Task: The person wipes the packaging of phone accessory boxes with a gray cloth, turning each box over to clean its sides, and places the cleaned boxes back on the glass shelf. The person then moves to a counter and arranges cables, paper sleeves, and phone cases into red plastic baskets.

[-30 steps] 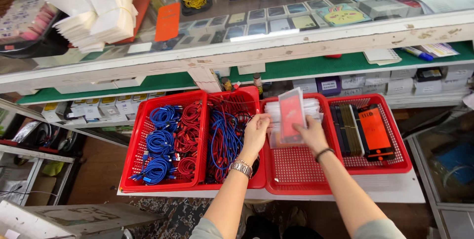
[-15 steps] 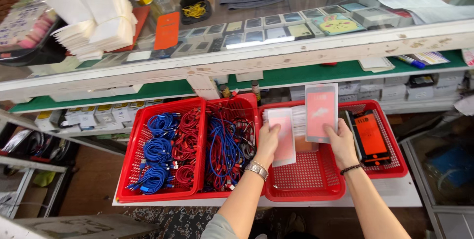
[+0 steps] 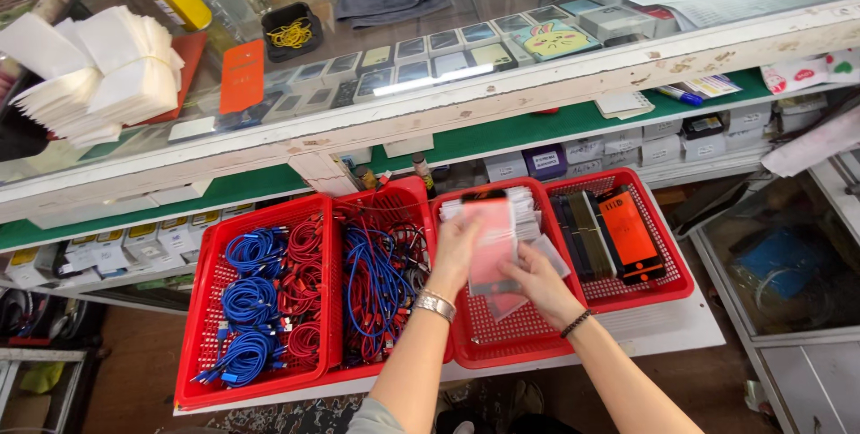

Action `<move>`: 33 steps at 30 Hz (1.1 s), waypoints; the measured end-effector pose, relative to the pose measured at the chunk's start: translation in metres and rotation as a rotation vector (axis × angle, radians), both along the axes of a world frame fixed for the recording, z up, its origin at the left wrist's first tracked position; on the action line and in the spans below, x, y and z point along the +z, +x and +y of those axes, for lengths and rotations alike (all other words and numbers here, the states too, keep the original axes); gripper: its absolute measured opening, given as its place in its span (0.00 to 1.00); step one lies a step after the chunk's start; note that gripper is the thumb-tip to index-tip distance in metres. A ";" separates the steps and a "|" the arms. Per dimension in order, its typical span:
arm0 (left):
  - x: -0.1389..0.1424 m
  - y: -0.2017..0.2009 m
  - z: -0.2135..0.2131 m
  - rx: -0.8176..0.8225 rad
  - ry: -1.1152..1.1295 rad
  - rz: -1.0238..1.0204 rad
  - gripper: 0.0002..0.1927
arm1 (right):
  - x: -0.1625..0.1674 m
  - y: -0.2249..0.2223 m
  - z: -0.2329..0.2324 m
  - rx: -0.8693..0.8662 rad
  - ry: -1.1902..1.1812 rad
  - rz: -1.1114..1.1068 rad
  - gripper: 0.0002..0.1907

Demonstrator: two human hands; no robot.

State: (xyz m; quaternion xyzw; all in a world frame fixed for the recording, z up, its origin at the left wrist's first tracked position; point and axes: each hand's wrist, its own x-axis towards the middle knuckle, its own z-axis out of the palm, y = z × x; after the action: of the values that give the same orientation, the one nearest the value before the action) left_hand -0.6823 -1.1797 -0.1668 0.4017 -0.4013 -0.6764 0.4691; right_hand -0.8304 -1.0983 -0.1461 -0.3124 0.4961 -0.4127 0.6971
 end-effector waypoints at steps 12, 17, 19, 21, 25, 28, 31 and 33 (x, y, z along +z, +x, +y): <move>0.009 -0.001 0.027 -0.337 0.009 -0.208 0.18 | 0.041 -0.050 -0.061 -0.247 -0.274 0.054 0.15; 0.003 -0.028 0.028 -0.327 0.069 -0.225 0.18 | 0.034 -0.081 -0.049 -0.188 -0.147 0.092 0.16; 0.001 -0.038 0.031 -0.331 0.160 -0.395 0.18 | 0.025 -0.103 -0.044 -0.413 -0.211 0.098 0.17; -0.002 -0.041 0.034 -0.338 0.033 -0.365 0.18 | 0.018 -0.132 -0.043 -0.673 -0.337 0.139 0.18; -0.003 -0.026 0.032 -0.031 -0.193 -0.845 0.21 | 0.011 -0.186 -0.045 -0.862 -0.523 0.831 0.17; 0.003 0.002 0.023 0.336 -0.353 -0.717 0.19 | 0.007 -0.193 -0.046 -0.593 -0.470 1.354 0.16; 0.015 0.049 0.011 0.557 -0.540 -1.010 0.19 | 0.004 -0.175 -0.051 -0.455 -0.639 1.582 0.21; 0.021 0.085 0.008 0.549 -0.298 -1.186 0.20 | 0.006 -0.156 -0.052 -0.520 -0.937 1.833 0.28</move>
State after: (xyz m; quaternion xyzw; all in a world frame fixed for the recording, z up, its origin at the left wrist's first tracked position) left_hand -0.5969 -1.1715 -0.1458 0.7239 -0.5634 -0.1347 0.3746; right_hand -0.9864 -1.1502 -0.1396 -0.6258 0.6750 -0.3063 -0.2428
